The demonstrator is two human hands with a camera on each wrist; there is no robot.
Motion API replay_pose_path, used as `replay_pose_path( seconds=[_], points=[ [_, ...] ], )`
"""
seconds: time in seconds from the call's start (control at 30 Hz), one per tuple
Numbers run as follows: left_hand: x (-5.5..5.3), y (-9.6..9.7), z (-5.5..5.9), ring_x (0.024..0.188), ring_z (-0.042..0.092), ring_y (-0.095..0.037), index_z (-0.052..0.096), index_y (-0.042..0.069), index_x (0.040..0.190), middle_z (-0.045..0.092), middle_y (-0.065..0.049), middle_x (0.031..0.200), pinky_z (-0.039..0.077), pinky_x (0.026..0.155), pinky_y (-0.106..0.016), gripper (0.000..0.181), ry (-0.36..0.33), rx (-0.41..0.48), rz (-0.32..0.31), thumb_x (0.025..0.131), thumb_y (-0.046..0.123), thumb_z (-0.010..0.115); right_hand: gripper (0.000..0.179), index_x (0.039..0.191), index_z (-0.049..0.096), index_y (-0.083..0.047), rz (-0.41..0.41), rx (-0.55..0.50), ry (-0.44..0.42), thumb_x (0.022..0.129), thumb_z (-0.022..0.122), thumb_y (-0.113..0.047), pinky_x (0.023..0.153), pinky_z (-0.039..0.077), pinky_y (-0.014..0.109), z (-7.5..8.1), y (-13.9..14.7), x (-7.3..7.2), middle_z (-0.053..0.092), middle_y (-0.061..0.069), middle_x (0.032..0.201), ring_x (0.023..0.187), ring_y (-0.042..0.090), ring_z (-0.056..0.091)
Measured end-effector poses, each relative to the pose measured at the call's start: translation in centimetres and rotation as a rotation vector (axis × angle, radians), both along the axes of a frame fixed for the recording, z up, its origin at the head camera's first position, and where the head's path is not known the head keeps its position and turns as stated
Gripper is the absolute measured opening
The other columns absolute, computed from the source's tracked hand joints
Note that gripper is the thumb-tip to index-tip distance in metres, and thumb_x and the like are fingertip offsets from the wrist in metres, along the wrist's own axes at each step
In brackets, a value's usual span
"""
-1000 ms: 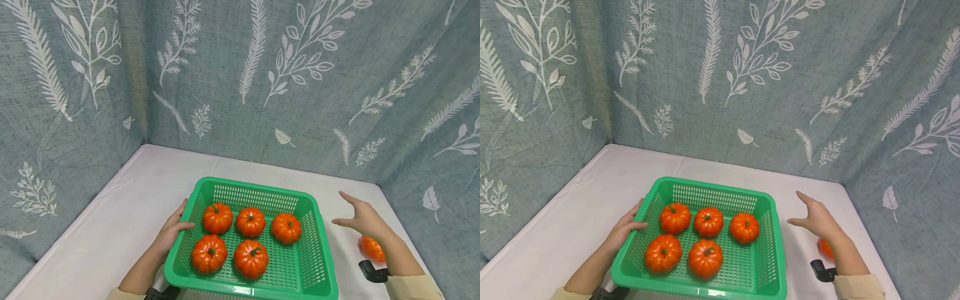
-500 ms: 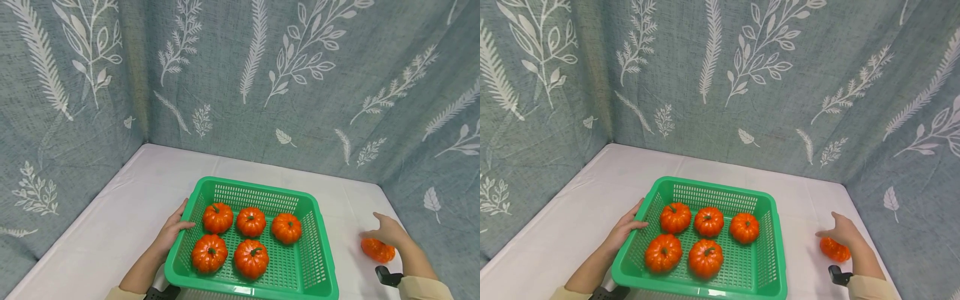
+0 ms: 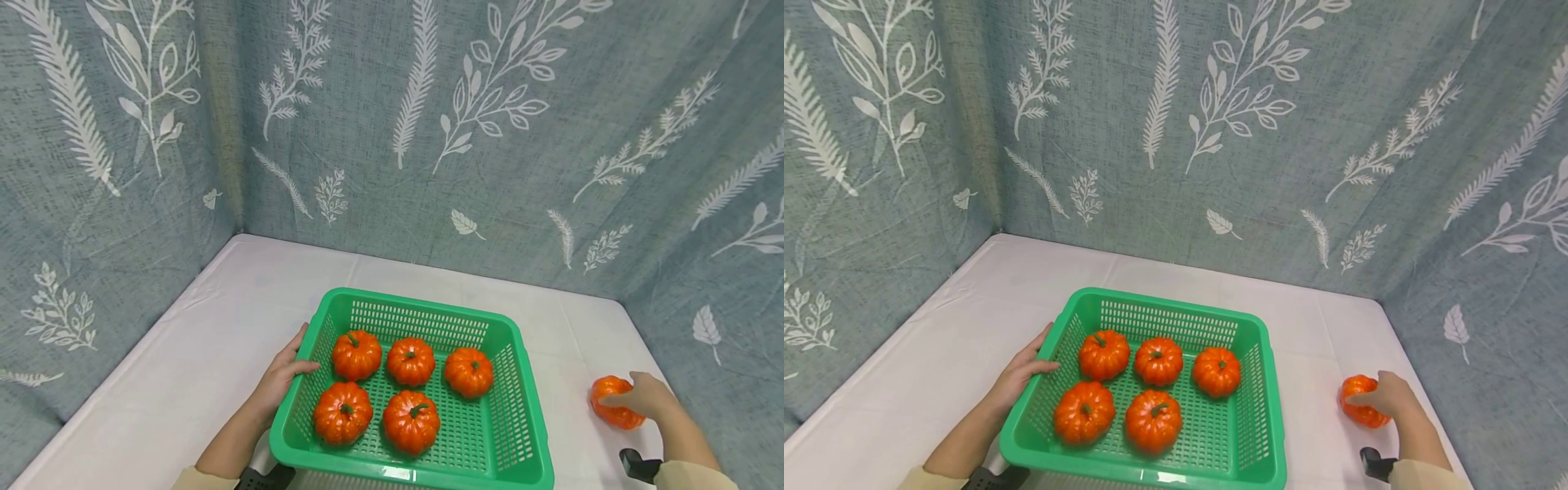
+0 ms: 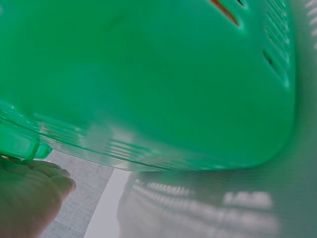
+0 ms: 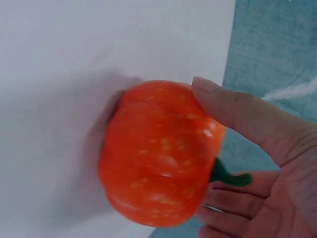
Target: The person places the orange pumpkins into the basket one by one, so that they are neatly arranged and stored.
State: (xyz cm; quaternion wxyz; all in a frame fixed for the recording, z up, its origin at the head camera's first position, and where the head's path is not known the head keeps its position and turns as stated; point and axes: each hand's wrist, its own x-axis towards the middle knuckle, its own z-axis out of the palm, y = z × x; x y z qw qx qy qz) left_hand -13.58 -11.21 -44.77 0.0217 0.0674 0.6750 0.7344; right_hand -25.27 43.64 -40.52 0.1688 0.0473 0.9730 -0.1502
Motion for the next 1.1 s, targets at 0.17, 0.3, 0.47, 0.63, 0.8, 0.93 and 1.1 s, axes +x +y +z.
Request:
replay_pose_path(
  seconds=[0.17, 0.3, 0.47, 0.63, 0.8, 0.93, 1.1],
  points=[
    [0.1, 0.0, 0.0, 0.139, 0.000, -0.033, -0.008, 0.007, 0.147, -0.008, -0.008, 0.154, 0.019, 0.105, -0.042, 0.075, -0.004, -0.001, 0.006, 0.088, 0.000, 0.038, 0.101, 0.120, 0.028, 0.029, -0.004, -0.018, 0.018, 0.069, 0.074, -0.046, 0.088, 0.042, 0.058, -1.0, 0.1, -0.1, 0.039, 0.044, 0.115, 0.097, 0.048, 0.046],
    [0.1, 0.0, 0.0, 0.139, 0.000, -0.033, -0.008, 0.008, 0.147, -0.009, -0.008, 0.154, 0.019, 0.105, -0.042, 0.075, -0.001, -0.004, 0.008, 0.088, 0.001, 0.038, 0.097, 0.119, 0.030, 0.029, 0.004, -0.019, 0.046, 0.069, 0.075, -0.041, 0.087, 0.043, 0.057, -1.2, -0.1, 0.0, 0.044, 0.042, 0.110, 0.092, 0.045, 0.048],
    [0.1, 0.0, 0.0, 0.139, 0.000, -0.033, -0.008, 0.007, 0.147, -0.008, -0.008, 0.154, 0.018, 0.105, -0.042, 0.075, 0.005, -0.009, 0.007, 0.088, 0.000, 0.038, 0.093, 0.116, 0.034, 0.028, 0.020, -0.012, 0.072, 0.067, 0.076, -0.040, 0.085, 0.044, 0.056, -1.3, -0.1, 0.0, 0.048, 0.040, 0.106, 0.089, 0.043, 0.050],
    [0.0, 0.0, 0.0, 0.139, -0.001, -0.032, -0.009, 0.007, 0.147, -0.008, -0.008, 0.154, 0.018, 0.105, -0.040, 0.075, 0.007, -0.003, 0.000, 0.088, 0.000, 0.038, 0.102, 0.118, 0.032, 0.028, 0.019, 0.000, 0.068, 0.065, 0.076, -0.047, 0.087, 0.043, 0.058, -1.3, -0.1, 0.0, 0.044, 0.043, 0.112, 0.094, 0.047, 0.048],
    [0.0, 0.0, 0.0, 0.139, -0.001, -0.032, -0.009, 0.007, 0.147, -0.009, -0.008, 0.154, 0.018, 0.105, -0.041, 0.075, 0.011, -0.004, -0.002, 0.088, 0.000, 0.037, 0.098, 0.118, 0.034, 0.027, 0.029, -0.018, 0.095, 0.066, 0.076, -0.044, 0.084, 0.045, 0.055, -0.5, -0.5, -0.1, 0.048, 0.040, 0.107, 0.089, 0.042, 0.050],
    [0.0, 0.0, 0.0, 0.139, -0.001, -0.032, -0.009, 0.008, 0.147, -0.009, -0.008, 0.154, 0.018, 0.105, -0.041, 0.075, 0.012, -0.003, -0.003, 0.088, 0.001, 0.038, 0.097, 0.119, 0.035, 0.026, 0.065, -0.032, 0.137, 0.066, 0.076, -0.044, 0.081, 0.047, 0.053, 0.6, -1.1, -0.4, 0.050, 0.038, 0.104, 0.086, 0.039, 0.052],
    [0.0, 0.0, 0.0, 0.139, 0.000, -0.032, -0.009, 0.008, 0.147, -0.008, -0.007, 0.154, 0.018, 0.105, -0.041, 0.076, 0.015, 0.005, -0.008, 0.088, 0.002, 0.039, 0.098, 0.121, 0.032, 0.027, 0.118, -0.020, 0.182, 0.068, 0.076, -0.042, 0.081, 0.047, 0.054, 2.0, -2.4, -0.6, 0.048, 0.040, 0.109, 0.089, 0.042, 0.051]
  ],
)
